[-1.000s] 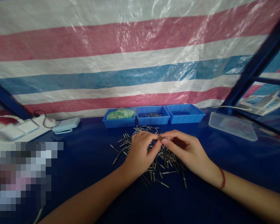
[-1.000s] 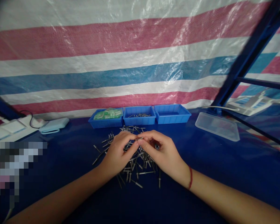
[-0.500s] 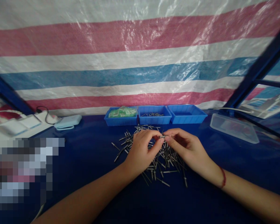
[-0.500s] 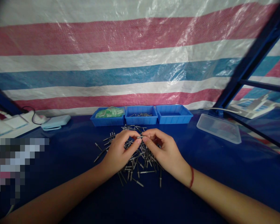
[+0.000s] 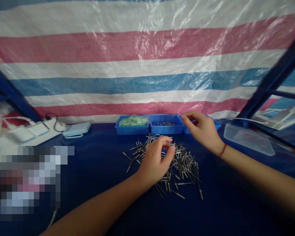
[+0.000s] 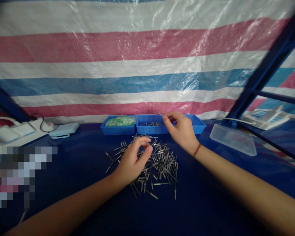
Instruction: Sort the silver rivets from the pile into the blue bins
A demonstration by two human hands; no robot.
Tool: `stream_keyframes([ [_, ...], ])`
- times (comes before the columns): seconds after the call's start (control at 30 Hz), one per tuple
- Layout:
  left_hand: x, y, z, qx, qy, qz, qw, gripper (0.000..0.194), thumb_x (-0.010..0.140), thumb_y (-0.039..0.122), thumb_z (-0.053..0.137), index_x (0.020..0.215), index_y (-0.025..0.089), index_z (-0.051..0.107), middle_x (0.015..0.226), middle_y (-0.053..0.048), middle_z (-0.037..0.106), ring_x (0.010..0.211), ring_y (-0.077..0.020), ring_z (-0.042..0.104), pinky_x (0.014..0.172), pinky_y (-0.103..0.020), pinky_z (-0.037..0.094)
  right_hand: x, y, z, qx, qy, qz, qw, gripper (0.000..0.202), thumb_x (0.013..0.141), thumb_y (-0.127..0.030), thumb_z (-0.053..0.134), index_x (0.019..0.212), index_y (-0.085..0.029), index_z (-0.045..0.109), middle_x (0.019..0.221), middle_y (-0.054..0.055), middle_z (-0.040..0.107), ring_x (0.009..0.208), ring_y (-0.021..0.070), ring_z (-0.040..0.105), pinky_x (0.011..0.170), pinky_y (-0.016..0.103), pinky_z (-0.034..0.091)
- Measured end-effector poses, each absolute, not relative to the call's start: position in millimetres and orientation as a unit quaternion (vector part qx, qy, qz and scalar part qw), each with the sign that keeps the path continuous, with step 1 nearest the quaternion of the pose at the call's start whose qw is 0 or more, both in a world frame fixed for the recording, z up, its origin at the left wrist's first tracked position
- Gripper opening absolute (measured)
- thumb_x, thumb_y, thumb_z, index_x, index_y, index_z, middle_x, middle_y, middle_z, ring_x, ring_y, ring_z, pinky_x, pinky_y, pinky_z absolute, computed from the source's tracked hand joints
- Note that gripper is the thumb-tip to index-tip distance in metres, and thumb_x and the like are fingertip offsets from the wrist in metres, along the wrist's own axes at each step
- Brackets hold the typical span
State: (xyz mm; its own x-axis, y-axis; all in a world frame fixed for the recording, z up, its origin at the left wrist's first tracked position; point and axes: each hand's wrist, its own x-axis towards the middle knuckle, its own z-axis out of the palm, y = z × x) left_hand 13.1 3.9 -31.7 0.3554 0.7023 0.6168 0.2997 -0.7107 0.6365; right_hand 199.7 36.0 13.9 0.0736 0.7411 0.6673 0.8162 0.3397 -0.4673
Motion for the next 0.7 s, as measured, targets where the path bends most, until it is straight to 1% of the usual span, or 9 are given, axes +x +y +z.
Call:
stream_keyframes([
  [0.07,13,4,-32,0.794,0.312,0.472,0.222,0.016,0.089,0.021,0.048,0.105,0.02,0.049,0.088,-0.003,0.065,0.086,-0.017,0.061,0.086,-0.037,0.043,201,56,16,-0.584,-0.692,-0.07,0.419,0.021,0.083,-0.032,0.051,0.083,-0.017,0.065,0.08,0.008,0.067,0.07,0.0194,0.059,0.068,0.034,0.045],
  [0.17,12,3,-31,0.794,0.302,0.473,0.235,0.015,0.09,0.022,0.047,0.105,0.02,0.049,0.089,-0.004,0.064,0.086,-0.0167,0.06,0.084,-0.035,0.045,202,64,11,-0.595,-0.697,-0.056,0.396,0.018,0.08,-0.029,0.053,0.082,-0.015,0.066,0.08,0.008,0.067,0.067,0.019,0.059,0.066,0.034,0.045],
  [0.33,11,8,-25,0.793,0.299,0.477,0.232,0.015,0.091,0.022,0.046,0.106,0.021,0.05,0.088,-0.003,0.064,0.084,-0.0156,0.06,0.08,-0.033,0.046,209,27,-9,-0.604,-0.695,-0.023,0.39,0.019,0.082,-0.028,0.05,0.087,-0.017,0.065,0.082,0.006,0.068,0.06,0.0158,0.058,0.059,0.03,0.047],
  [0.43,7,18,-22,0.794,0.324,0.473,0.202,0.015,0.091,0.023,0.045,0.104,0.02,0.052,0.083,-0.003,0.063,0.075,-0.0149,0.058,0.074,-0.031,0.047,217,8,-22,-0.597,-0.7,0.008,0.391,0.019,0.081,-0.029,0.051,0.089,-0.018,0.064,0.083,0.005,0.068,0.059,0.0154,0.058,0.057,0.029,0.047],
  [0.5,4,26,-20,0.815,0.323,0.454,0.16,0.013,0.09,0.021,0.047,0.1,0.018,0.056,0.084,-0.003,0.064,0.075,-0.0152,0.057,0.073,-0.031,0.046,222,6,-29,-0.593,-0.699,0.023,0.399,0.018,0.081,-0.03,0.052,0.089,-0.019,0.064,0.085,0.005,0.068,0.062,0.0161,0.059,0.06,0.03,0.047],
  [0.57,1,32,-19,0.862,0.302,0.398,0.091,0.013,0.089,0.017,0.047,0.093,0.017,0.06,0.085,-0.004,0.064,0.08,-0.0163,0.057,0.076,-0.032,0.044,226,10,-34,-0.591,-0.694,0.029,0.409,0.019,0.081,-0.03,0.051,0.087,-0.019,0.065,0.086,0.005,0.068,0.065,0.017,0.059,0.062,0.032,0.047],
  [0.7,2,36,-19,0.94,0.231,0.248,-0.037,0.02,0.086,0.016,0.05,0.1,0.022,0.064,0.101,-0.004,0.064,0.093,-0.0211,0.055,0.076,-0.035,0.041,228,14,-37,-0.582,-0.698,0.042,0.416,0.02,0.081,-0.03,0.05,0.087,-0.018,0.065,0.086,0.006,0.067,0.068,0.0179,0.06,0.064,0.033,0.048],
])
